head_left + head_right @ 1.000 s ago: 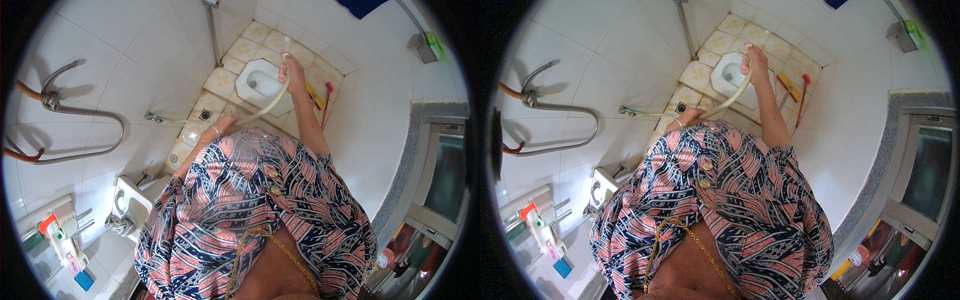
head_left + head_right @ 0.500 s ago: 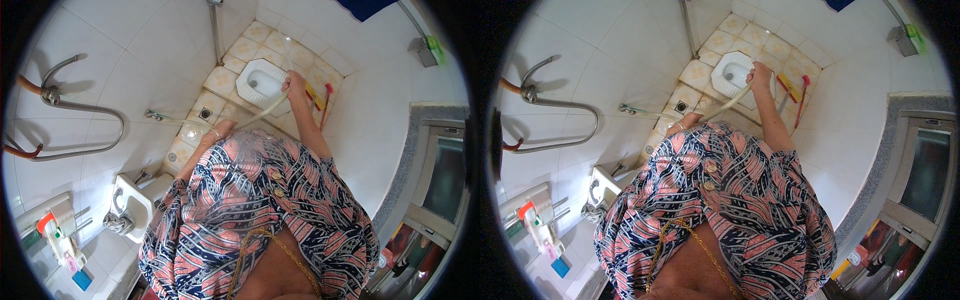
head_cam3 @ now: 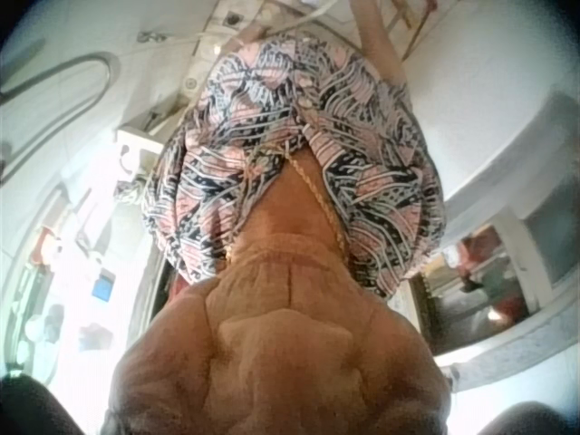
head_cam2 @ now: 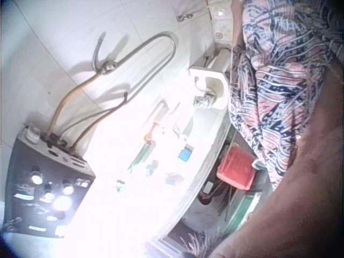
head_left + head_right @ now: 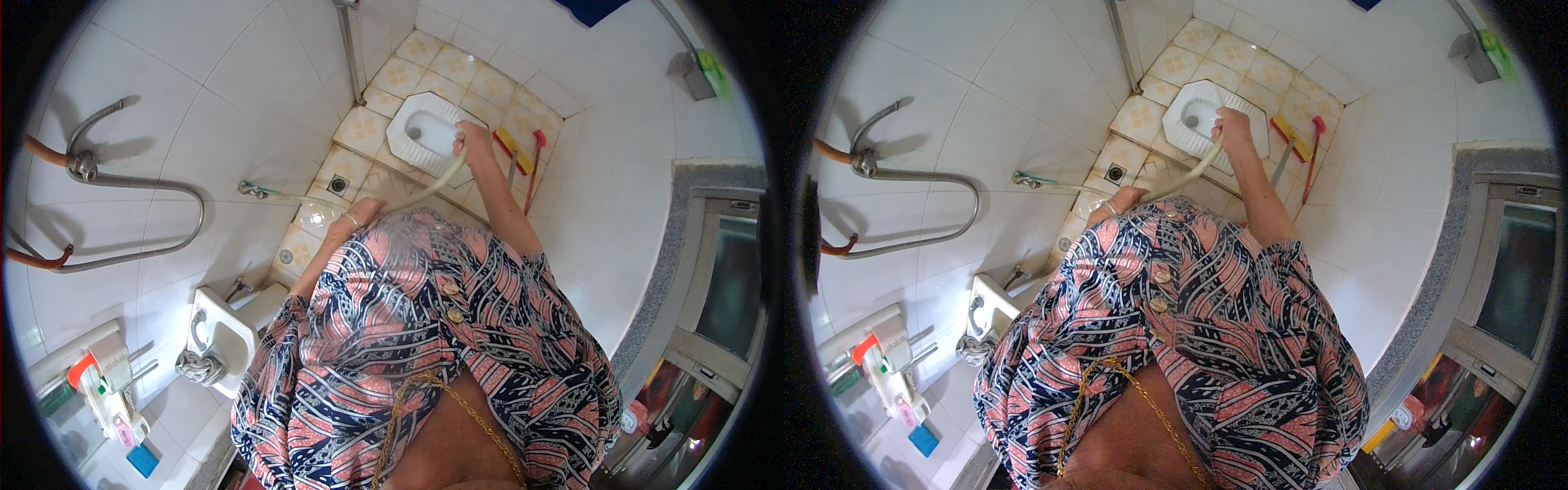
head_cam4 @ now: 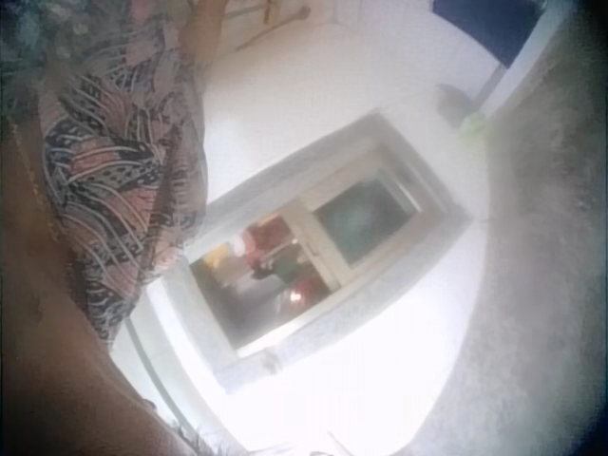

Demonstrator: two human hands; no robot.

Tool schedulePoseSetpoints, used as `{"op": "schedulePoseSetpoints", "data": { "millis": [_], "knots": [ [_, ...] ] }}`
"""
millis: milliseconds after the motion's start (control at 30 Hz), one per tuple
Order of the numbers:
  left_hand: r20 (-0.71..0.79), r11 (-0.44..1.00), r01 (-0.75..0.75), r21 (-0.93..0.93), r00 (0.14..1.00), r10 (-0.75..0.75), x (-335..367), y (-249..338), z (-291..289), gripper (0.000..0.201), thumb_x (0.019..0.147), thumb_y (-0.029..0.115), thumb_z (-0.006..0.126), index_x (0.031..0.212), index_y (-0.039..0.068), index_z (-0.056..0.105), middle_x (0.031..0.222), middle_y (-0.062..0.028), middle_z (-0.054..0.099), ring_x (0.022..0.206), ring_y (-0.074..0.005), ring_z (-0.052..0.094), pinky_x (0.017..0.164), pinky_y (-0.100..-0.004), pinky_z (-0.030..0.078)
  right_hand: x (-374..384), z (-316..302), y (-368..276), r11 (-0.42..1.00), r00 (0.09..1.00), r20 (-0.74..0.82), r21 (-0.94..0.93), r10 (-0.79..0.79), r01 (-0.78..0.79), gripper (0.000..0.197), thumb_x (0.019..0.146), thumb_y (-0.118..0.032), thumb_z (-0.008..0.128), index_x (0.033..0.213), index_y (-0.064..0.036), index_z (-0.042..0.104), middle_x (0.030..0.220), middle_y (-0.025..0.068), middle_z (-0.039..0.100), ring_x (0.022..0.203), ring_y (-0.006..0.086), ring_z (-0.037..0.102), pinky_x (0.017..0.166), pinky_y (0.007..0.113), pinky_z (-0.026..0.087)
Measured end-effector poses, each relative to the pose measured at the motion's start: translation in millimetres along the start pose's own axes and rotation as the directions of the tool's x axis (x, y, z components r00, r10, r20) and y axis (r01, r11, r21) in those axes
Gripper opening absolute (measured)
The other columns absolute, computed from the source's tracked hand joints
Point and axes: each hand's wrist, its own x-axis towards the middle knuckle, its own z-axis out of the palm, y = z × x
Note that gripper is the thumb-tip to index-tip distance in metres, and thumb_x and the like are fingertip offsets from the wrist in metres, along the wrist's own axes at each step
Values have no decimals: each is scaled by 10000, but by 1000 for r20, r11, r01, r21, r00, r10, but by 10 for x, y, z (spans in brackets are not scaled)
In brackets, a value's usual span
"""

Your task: The person cleans a squat toilet using a squeegee and a small brush, then rinses a red bucket with a hose.

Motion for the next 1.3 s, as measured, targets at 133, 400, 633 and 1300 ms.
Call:
{"op": "schedulePoseSetpoints", "data": {
  "millis": [133,400,633,1300],
  "knots": [
    [86,980,149,-132,987,-138,-32,70,-28,237,723,141,477,920,19,526,868,-191,540,818,-291,518,715,-315,379,71,-36,95,989,991,72,-106,115,-107,97,708,-107,484,738,-15,470,498,21,362,367,113,327,329,247,265],
    [133,985,157,-74,980,-147,-123,287,-163,219,722,103,455,907,11,528,884,-199,533,849,-305,507,721,-320,376,16,47,71,993,993,96,-104,64,-54,115,734,-129,461,792,-31,449,498,14,361,349,106,318,320,244,261],
    [52,988,142,-62,989,-139,-120,246,-143,256,712,100,480,951,14,512,882,-214,528,840,-321,511,702,-325,400,20,77,18,999,999,36,2,-34,34,117,746,-129,442,831,-48,445,496,8,355,340,105,316,314,246,254],
    [-167,974,82,-209,979,-118,-140,442,-230,247,702,258,578,839,55,546,692,-143,552,618,-253,525,575,-303,407,91,-128,36,982,982,-128,109,-138,152,81,743,-120,432,765,-42,429,486,30,345,316,131,310,303,273,259]
  ]
}}
